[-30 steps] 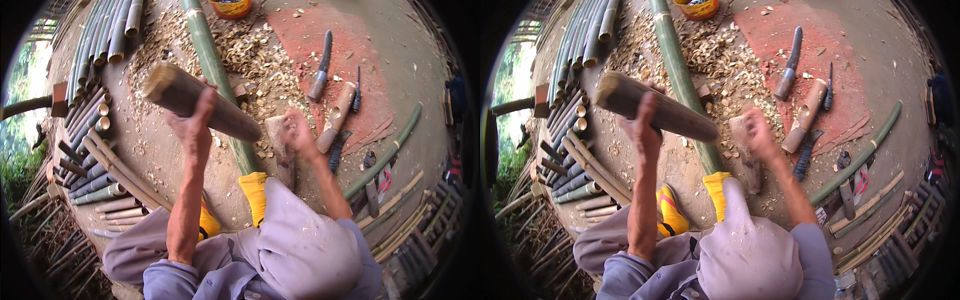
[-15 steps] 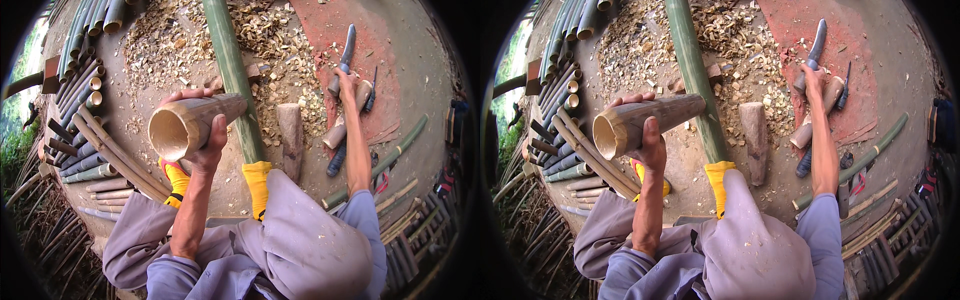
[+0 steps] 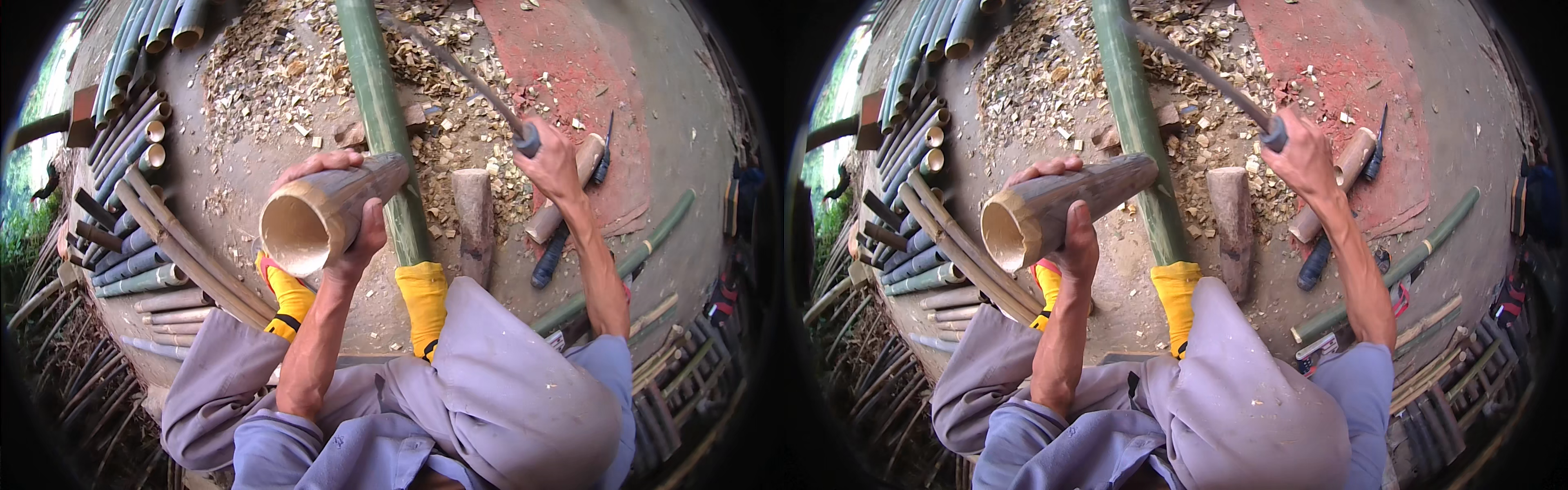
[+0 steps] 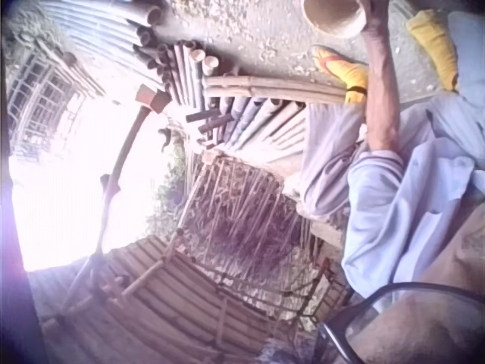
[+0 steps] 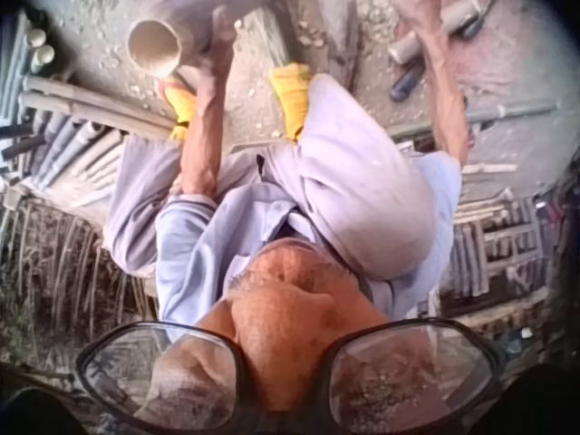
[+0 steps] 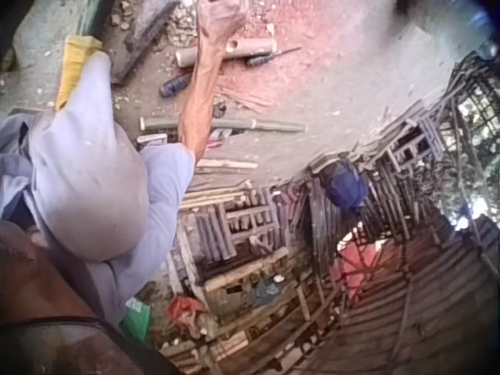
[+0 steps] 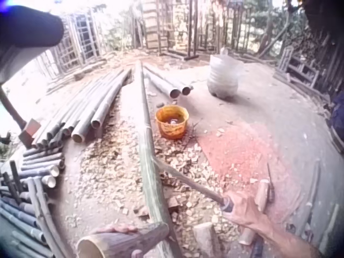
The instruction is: The person picks up a bamboo pole from a pile, uses a tape measure to mark a specific length, and then saws through the pole to cut off a segment.
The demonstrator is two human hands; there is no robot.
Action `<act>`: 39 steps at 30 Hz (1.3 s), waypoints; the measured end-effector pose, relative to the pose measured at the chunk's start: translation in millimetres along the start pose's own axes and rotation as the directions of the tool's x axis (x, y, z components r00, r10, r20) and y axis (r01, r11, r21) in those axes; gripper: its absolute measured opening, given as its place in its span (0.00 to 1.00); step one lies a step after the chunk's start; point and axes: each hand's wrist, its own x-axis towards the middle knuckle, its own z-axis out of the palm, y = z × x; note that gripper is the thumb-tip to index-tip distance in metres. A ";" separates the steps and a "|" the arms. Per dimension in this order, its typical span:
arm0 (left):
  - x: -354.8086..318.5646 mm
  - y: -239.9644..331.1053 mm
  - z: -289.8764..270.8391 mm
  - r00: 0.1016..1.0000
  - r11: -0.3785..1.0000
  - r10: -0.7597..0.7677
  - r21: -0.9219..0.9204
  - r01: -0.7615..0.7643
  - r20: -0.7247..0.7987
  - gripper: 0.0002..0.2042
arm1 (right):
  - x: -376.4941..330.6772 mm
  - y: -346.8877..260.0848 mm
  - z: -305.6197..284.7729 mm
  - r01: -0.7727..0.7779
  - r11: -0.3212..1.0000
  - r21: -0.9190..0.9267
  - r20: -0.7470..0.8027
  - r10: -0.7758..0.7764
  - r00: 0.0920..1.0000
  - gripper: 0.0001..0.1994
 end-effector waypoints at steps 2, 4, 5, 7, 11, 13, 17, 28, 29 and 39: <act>2.5 -0.5 -1.0 1.000 1.000 0.005 0.029 -0.005 0.026 0.28 | 15.1 -5.7 1.7 0.121 0.967 -0.223 0.021 -0.120 0.993 0.10; 3.2 -8.3 -3.5 0.998 0.997 0.064 0.042 -0.065 0.029 0.32 | 24.7 -8.4 7.2 0.321 0.878 -0.354 0.022 -0.335 0.942 0.09; 2.2 -11.3 -4.4 0.995 0.994 0.093 0.046 -0.094 0.033 0.34 | 25.9 -12.2 8.5 0.380 0.847 -0.372 0.025 -0.400 0.916 0.09; 0.5 -13.7 -6.9 0.994 0.992 0.100 0.076 -0.104 0.051 0.34 | 25.9 -19.0 10.6 0.483 0.771 -0.414 0.043 -0.514 0.857 0.08; -2.7 -13.6 -5.3 0.989 0.986 0.141 0.083 -0.144 0.035 0.34 | 25.0 -20.1 19.5 0.443 0.802 -0.401 -0.011 -0.487 0.873 0.09; -3.7 -13.0 -6.6 0.990 0.989 0.135 0.053 -0.138 0.041 0.34 | 23.0 -23.0 19.2 0.459 0.794 -0.399 -0.005 -0.503 0.864 0.10; 0.5 -6.7 -7.7 0.990 0.987 0.109 0.107 -0.118 0.090 0.33 | 20.0 -23.6 19.5 0.414 0.815 -0.406 0.007 -0.450 0.893 0.10; -0.3 -4.2 -7.5 0.991 0.991 0.062 0.113 -0.076 0.122 0.31 | 8.8 -11.9 27.1 0.354 0.900 -0.253 -0.076 -0.384 0.920 0.12; -0.6 -4.6 -7.9 0.990 0.991 0.062 0.112 -0.076 0.124 0.31 | 5.7 -7.5 26.2 0.296 0.941 -0.165 -0.036 -0.306 0.951 0.12; 0.4 -8.4 -7.2 0.987 0.991 0.126 0.025 -0.129 0.103 0.32 | 13.3 17.5 -23.1 0.326 0.936 -0.134 0.512 -0.217 0.831 0.19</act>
